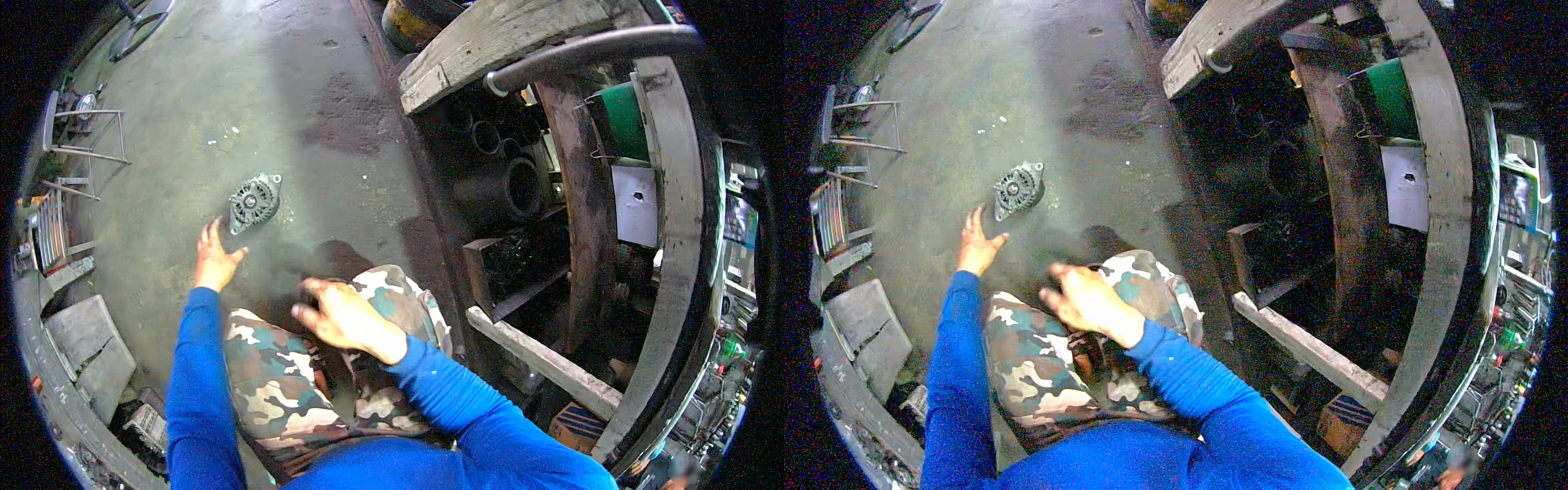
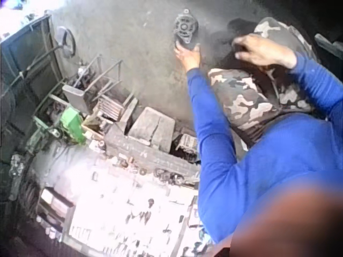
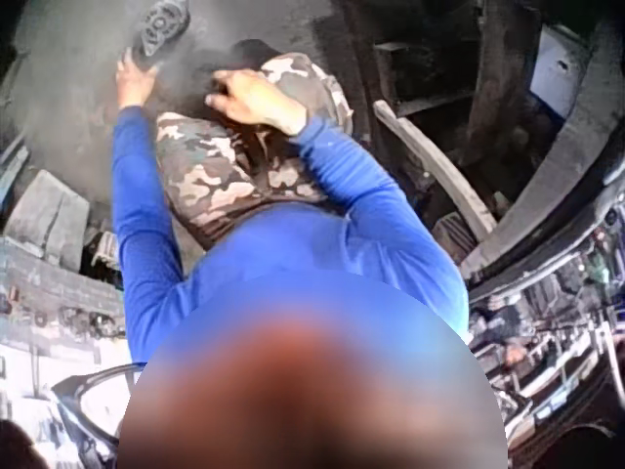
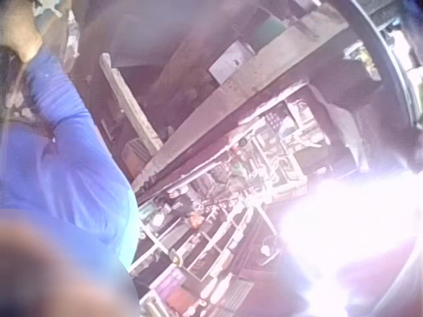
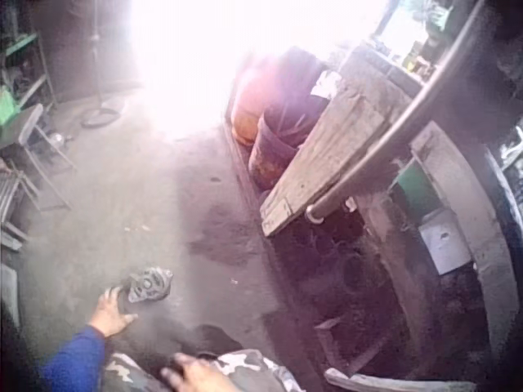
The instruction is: The person uses a hammer and a metal pipe to repeatedly strike the housing of an alternator, attempting to dislodge a component. They rotate the alternator and reposition the pipe multiple times while striking it. The person then places the alternator on the floor and uses a metal cylinder as an anvil to continue hammering the component.
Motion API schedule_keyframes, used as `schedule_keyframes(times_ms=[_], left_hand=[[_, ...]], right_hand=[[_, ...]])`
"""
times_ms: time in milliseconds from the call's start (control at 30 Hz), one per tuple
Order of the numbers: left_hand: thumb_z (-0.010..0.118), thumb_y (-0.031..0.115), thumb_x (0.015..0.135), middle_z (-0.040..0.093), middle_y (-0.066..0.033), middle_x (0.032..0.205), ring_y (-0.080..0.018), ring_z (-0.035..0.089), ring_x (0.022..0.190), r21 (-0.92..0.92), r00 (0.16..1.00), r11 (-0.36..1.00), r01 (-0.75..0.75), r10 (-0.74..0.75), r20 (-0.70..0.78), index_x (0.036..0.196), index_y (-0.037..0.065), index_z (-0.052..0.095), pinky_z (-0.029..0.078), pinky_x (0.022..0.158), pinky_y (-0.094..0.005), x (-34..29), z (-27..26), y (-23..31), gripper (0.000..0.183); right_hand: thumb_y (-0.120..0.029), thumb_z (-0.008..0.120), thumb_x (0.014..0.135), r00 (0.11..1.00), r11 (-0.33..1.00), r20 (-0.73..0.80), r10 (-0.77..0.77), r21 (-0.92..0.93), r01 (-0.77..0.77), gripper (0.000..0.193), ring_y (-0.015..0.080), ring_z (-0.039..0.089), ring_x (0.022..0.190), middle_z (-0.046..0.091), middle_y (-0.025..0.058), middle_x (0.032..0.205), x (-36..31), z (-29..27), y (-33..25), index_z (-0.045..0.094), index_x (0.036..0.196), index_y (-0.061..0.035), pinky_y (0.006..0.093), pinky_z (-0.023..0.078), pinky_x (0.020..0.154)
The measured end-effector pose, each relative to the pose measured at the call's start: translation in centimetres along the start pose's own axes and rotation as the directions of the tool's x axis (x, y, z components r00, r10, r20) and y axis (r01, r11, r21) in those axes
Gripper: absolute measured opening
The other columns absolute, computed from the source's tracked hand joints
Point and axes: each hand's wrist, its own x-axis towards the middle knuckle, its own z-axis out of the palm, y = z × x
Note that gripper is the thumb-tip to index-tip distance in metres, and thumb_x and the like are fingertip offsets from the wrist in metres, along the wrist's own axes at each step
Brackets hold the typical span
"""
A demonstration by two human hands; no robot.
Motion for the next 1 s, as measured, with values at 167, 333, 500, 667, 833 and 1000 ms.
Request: schedule_keyframes(times_ms=[167, 333, 500, 667, 833, 1000], left_hand=[[0.093, 0.036, 0.073, 0.032, -0.0328, 0.162, -0.0456, 0.036, 0.151, -0.142, 0.91, 0.919, 0.367, -0.323, 0.259, 0.165, 0.011, 0.023, 0.036, 0.124, -0.05, 2.7, 4.2, -1.7, 0.119], [0.081, 0.049, 0.083, 0.038, -0.0321, 0.161, -0.0438, 0.032, 0.154, -0.108, 0.919, 0.93, 0.351, -0.319, 0.233, 0.16, -0.005, 0.029, 0.033, 0.125, -0.0479, 2.5, 4.0, -1.8, 0.108], [0.074, 0.056, 0.089, 0.048, -0.0316, 0.154, -0.0427, 0.043, 0.147, -0.073, 0.89, 0.927, 0.369, -0.33, 0.313, 0.152, 0.0, 0.049, 0.038, 0.122, -0.0469, -0.1, 5.1, -2.2, 0.089], [0.074, 0.051, 0.09, 0.063, -0.0272, 0.137, -0.0397, 0.062, 0.127, -0.023, 0.889, 0.934, 0.357, -0.332, 0.315, 0.137, 0.005, 0.066, 0.049, 0.109, -0.0461, -5.5, 5.4, -2.4, 0.067], [0.08, 0.04, 0.087, 0.063, -0.0276, 0.131, -0.0406, 0.064, 0.121, -0.022, 0.825, 0.867, 0.497, -0.465, 0.321, 0.138, 0.004, 0.064, 0.051, 0.106, -0.0465, -8.8, 7.9, -0.9, 0.064], [0.08, 0.037, 0.09, 0.063, -0.0273, 0.14, -0.0377, 0.065, 0.126, -0.132, 0.894, 0.914, 0.384, -0.332, 0.3, 0.144, 0.003, 0.058, 0.052, 0.106, -0.045, -6.1, 7.9, -0.6, 0.068]], right_hand=[[-0.021, 0.073, 0.096, 0.968, 0.906, -0.016, 0.251, 0.356, -0.229, 0.031, 0.0259, 0.073, 0.098, 0.075, 0.0196, 0.105, 1.4, -2.4, 1.6, 0.07, 0.117, 0.0013, 0.0397, 0.057, 0.085], [-0.018, 0.073, 0.099, 0.895, 0.713, -0.03, 0.445, 0.617, -0.334, 0.024, 0.0139, 0.066, 0.085, 0.074, 0.0058, 0.099, 1.8, -3.1, 4.1, 0.072, 0.117, -0.0015, 0.0306, 0.055, 0.075], [-0.017, 0.072, 0.099, 0.841, 0.612, -0.048, 0.538, 0.708, -0.352, 0.022, 0.0096, 0.061, 0.083, 0.07, 0.0005, 0.096, -0.5, 0.6, 9.3, 0.073, 0.117, -0.003, 0.0261, 0.05, 0.077], [-0.013, 0.072, 0.098, 0.812, 0.541, 0.052, 0.581, 0.72, -0.434, 0.017, 0.0086, 0.062, 0.086, 0.072, 0.0033, 0.098, -2.7, 4.3, 11.4, 0.072, 0.111, -0.0006, 0.0249, 0.05, 0.074], [-0.016, 0.074, 0.096, 0.835, 0.585, 0.098, 0.542, 0.669, -0.458, 0.023, 0.0124, 0.061, 0.089, 0.069, 0.0049, 0.093, -3.8, 5.0, 10.9, 0.072, 0.109, 0.0019, 0.0286, 0.051, 0.083], [-0.015, 0.075, 0.095, 0.907, 0.787, -0.093, 0.41, 0.54, -0.3, 0.023, 0.0119, 0.06, 0.082, 0.068, 0.0045, 0.091, -4.8, 3.7, 10.8, 0.071, 0.11, 0.0016, 0.0294, 0.051, 0.075]])
